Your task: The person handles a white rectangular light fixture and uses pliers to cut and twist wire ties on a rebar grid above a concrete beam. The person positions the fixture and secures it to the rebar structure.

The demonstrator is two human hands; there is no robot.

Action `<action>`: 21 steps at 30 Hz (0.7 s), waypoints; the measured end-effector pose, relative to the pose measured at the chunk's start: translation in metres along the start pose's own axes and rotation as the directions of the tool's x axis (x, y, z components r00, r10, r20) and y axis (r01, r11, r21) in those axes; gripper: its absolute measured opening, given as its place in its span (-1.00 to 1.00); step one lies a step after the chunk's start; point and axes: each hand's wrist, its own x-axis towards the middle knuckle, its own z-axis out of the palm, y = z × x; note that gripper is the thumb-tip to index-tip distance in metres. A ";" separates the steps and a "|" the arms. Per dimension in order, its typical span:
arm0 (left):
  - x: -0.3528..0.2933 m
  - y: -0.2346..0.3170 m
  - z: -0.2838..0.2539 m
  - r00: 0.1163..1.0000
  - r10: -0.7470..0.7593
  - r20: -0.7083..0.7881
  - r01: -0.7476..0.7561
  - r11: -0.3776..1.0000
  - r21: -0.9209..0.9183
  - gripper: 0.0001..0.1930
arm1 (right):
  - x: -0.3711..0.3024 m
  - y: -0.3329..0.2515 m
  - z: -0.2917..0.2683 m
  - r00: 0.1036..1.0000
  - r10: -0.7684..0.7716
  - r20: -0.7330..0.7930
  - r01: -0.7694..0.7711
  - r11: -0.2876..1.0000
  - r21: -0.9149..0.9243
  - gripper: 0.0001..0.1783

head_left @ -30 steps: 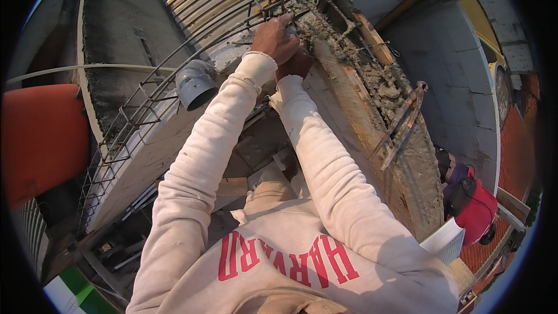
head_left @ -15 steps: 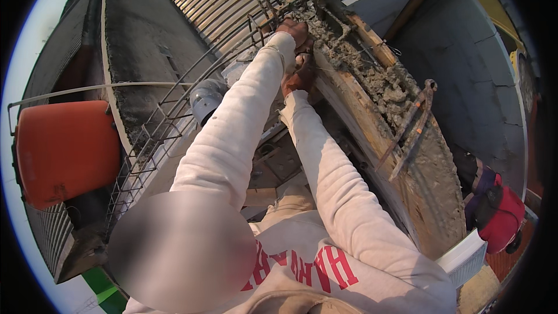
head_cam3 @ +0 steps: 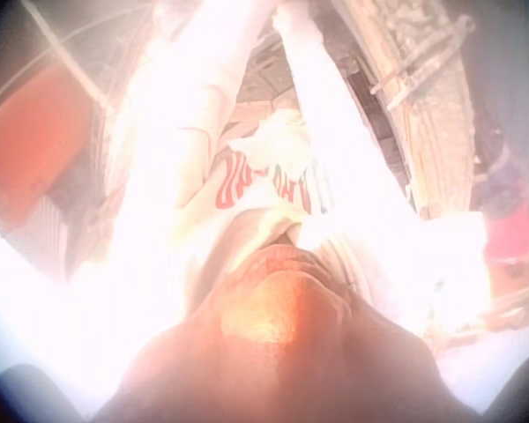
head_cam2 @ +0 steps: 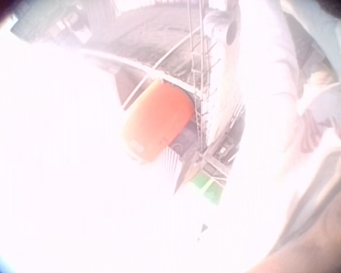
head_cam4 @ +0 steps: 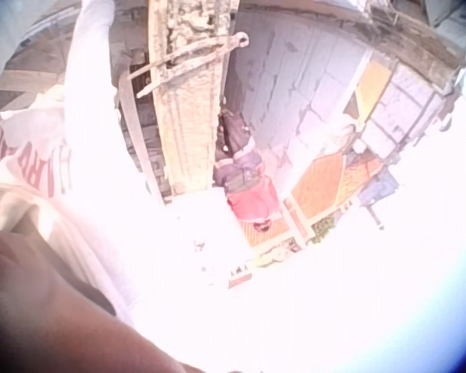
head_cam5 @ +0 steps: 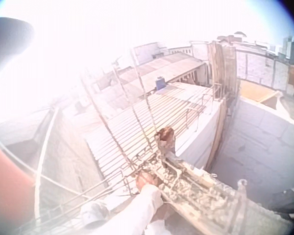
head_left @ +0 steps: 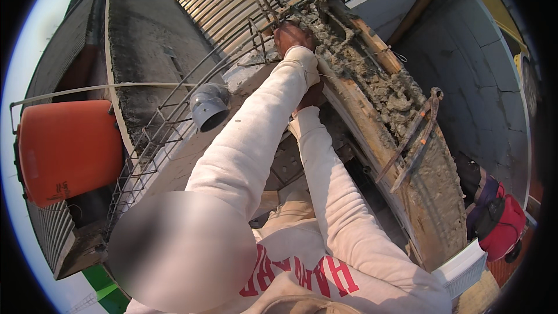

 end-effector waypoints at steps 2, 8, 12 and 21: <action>0.001 0.003 -0.010 0.990 -0.133 0.045 0.136 0.989 -0.063 -0.79 | -0.004 -0.002 0.002 0.991 0.133 0.004 -0.130 0.962 0.239 -0.53; -0.007 -0.007 -0.028 0.998 -0.055 0.019 0.058 0.977 -0.206 -0.71 | -0.002 -0.011 0.018 0.987 0.099 0.125 -0.138 0.921 0.365 -0.59; -0.005 -0.019 -0.031 0.992 0.124 0.027 -0.115 0.970 -0.212 -0.74 | 0.016 -0.009 0.022 0.964 0.187 0.186 -0.260 0.804 0.536 -0.68; -0.018 -0.024 -0.034 0.996 0.034 0.080 -0.011 0.962 -0.273 -0.74 | 0.011 -0.040 0.021 0.909 0.309 0.280 -0.407 0.509 0.758 -0.87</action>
